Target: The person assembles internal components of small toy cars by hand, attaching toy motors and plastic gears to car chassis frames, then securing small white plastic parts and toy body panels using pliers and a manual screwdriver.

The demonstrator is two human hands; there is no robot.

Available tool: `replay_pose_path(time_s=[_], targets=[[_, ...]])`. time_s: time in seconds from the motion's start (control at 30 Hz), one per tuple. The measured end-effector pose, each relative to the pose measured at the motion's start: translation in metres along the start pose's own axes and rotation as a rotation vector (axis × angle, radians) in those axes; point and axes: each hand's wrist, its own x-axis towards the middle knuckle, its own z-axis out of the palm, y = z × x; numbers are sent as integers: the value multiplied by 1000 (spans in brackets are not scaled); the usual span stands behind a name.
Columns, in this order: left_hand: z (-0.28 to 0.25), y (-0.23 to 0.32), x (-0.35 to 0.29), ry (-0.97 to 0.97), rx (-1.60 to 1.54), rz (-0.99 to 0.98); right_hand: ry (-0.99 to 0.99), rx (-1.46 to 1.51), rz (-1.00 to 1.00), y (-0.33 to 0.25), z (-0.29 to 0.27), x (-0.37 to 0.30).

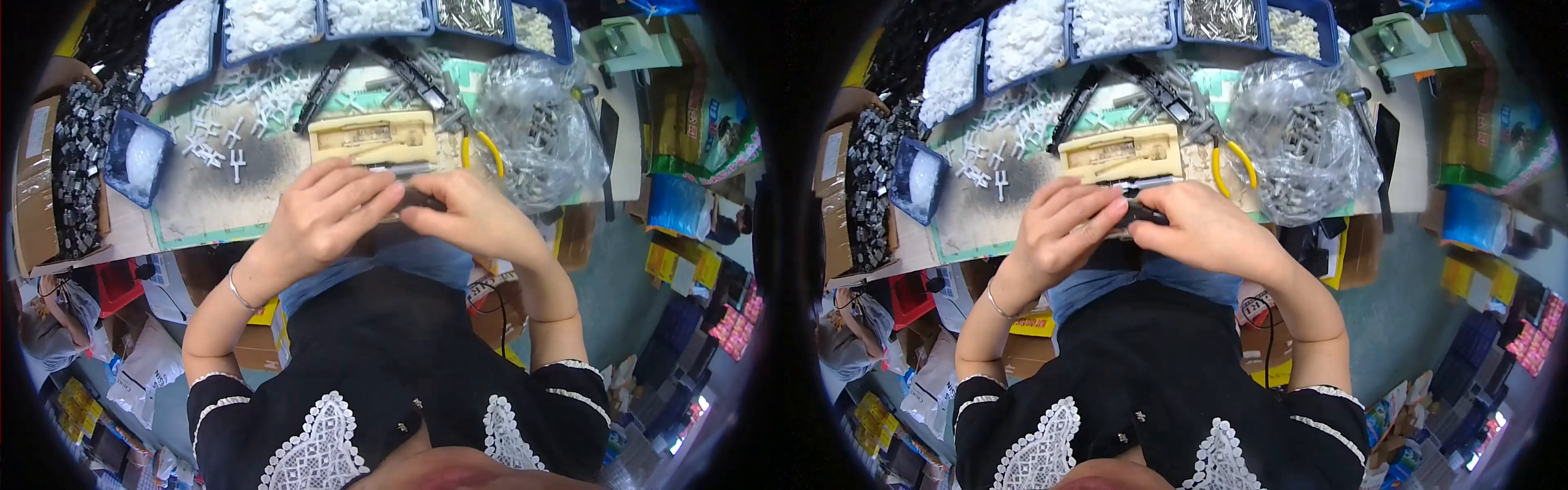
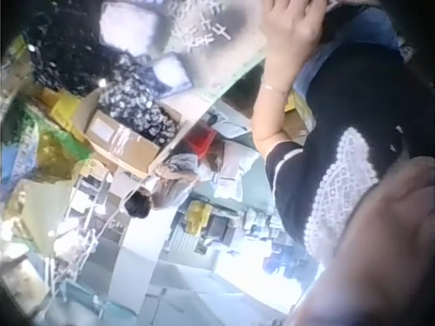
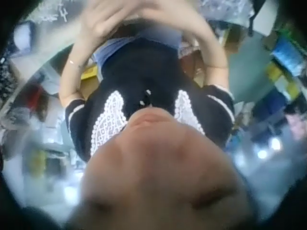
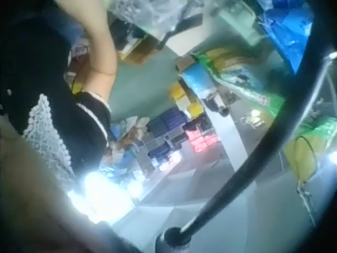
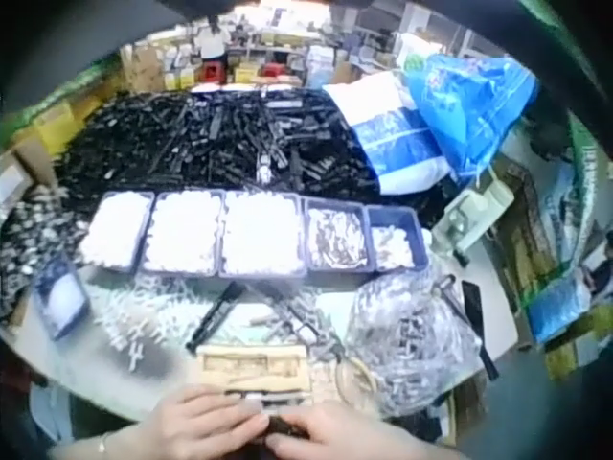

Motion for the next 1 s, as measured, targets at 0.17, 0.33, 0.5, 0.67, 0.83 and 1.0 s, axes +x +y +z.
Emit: replay_pose_path(time_s=[0.17, 0.33, 0.5, 0.67, 0.83, 1.0], targets=[[7, 7, -17, 25, -71, -184, 532, -53, -114, 22, 0, -18], [17, -1, -19, 68, 22, -329, 1080, -654, 102, 148, -111, -41], [26, -4, -21, 26, 11, -344, 1037, -898, 234, 189, -146, -42], [29, -3, -17, -12, -5, -329, 910, -1035, 587, 164, -157, -27], [38, 5, -17, -63, 118, -251, 1092, -995, 203, 194, -162, -38], [39, 13, -5, -90, 286, -197, 1247, -248, -111, 80, -91, -60]])
